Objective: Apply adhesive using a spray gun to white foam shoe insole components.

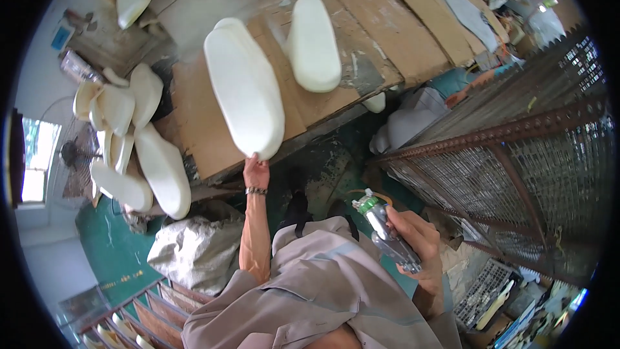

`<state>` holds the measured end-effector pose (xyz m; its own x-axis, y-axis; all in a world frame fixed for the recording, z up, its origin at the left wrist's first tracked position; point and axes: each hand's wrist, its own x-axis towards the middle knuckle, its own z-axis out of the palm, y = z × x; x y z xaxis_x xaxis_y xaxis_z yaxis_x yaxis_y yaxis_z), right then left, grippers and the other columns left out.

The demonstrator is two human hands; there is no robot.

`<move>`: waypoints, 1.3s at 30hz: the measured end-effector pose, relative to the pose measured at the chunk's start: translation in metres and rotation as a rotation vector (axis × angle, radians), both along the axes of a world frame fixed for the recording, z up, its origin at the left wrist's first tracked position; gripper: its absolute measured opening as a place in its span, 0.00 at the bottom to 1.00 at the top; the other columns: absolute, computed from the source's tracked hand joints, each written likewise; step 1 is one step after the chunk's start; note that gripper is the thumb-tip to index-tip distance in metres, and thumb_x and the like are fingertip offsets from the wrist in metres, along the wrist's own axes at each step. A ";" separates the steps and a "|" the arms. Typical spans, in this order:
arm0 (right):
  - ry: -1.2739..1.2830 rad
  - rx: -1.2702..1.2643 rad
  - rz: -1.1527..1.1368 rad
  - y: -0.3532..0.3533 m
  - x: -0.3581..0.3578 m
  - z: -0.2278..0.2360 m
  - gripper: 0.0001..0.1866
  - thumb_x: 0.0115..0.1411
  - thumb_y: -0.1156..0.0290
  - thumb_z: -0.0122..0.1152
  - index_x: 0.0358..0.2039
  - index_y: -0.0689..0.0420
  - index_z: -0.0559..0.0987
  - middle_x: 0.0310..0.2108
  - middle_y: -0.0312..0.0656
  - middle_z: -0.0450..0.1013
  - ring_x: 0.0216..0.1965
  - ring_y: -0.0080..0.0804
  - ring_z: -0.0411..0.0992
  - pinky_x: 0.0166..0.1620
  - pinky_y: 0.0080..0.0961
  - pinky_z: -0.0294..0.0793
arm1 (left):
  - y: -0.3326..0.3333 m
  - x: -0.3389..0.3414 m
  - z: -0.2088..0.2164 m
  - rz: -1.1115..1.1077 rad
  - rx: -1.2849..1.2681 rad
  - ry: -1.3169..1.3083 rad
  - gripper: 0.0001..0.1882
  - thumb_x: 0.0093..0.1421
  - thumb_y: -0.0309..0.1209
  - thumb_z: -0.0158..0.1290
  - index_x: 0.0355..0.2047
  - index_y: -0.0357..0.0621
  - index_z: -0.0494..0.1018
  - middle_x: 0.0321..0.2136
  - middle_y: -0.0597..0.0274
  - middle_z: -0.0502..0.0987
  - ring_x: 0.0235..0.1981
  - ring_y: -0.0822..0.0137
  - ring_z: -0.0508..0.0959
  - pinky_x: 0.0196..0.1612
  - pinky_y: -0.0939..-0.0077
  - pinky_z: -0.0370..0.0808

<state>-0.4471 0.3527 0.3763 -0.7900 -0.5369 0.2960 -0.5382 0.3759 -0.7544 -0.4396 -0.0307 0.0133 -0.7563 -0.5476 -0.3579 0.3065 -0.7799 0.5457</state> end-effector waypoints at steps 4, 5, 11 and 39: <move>-0.023 -0.014 -0.022 -0.009 -0.006 -0.001 0.31 0.47 0.82 0.68 0.55 0.67 0.76 0.30 0.48 0.76 0.28 0.36 0.75 0.31 0.27 0.74 | -0.002 -0.014 0.075 0.030 -0.048 0.151 0.28 0.57 0.23 0.59 0.59 0.42 0.68 0.53 0.60 0.76 0.51 0.61 0.78 0.43 0.74 0.80; -0.054 -0.003 -0.056 -0.011 -0.004 0.001 0.30 0.47 0.83 0.67 0.55 0.67 0.77 0.32 0.50 0.76 0.29 0.37 0.76 0.32 0.28 0.75 | 0.003 -0.024 0.102 0.021 -0.050 0.165 0.30 0.57 0.23 0.59 0.60 0.42 0.67 0.54 0.59 0.75 0.53 0.60 0.77 0.49 0.71 0.79; -0.099 0.011 -0.159 -0.021 0.005 -0.005 0.31 0.47 0.83 0.68 0.56 0.67 0.76 0.33 0.50 0.77 0.31 0.38 0.77 0.34 0.27 0.75 | 0.030 -0.122 0.140 -0.171 -0.089 0.301 0.41 0.55 0.23 0.62 0.68 0.44 0.57 0.63 0.59 0.68 0.63 0.58 0.68 0.67 0.55 0.65; 0.055 0.029 -0.007 -0.079 -0.018 0.002 0.31 0.54 0.64 0.67 0.57 0.65 0.76 0.29 0.47 0.76 0.27 0.37 0.77 0.31 0.27 0.76 | 0.002 0.150 -0.085 -0.510 -0.165 -0.898 0.26 0.60 0.28 0.61 0.57 0.32 0.70 0.36 0.53 0.82 0.32 0.62 0.83 0.34 0.68 0.83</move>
<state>-0.4655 0.2740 0.3786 -0.7770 -0.5403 0.3230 -0.5755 0.4015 -0.7125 -0.2898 -0.0285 -0.0722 -0.4044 -0.3310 -0.8526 -0.6090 -0.5980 0.5211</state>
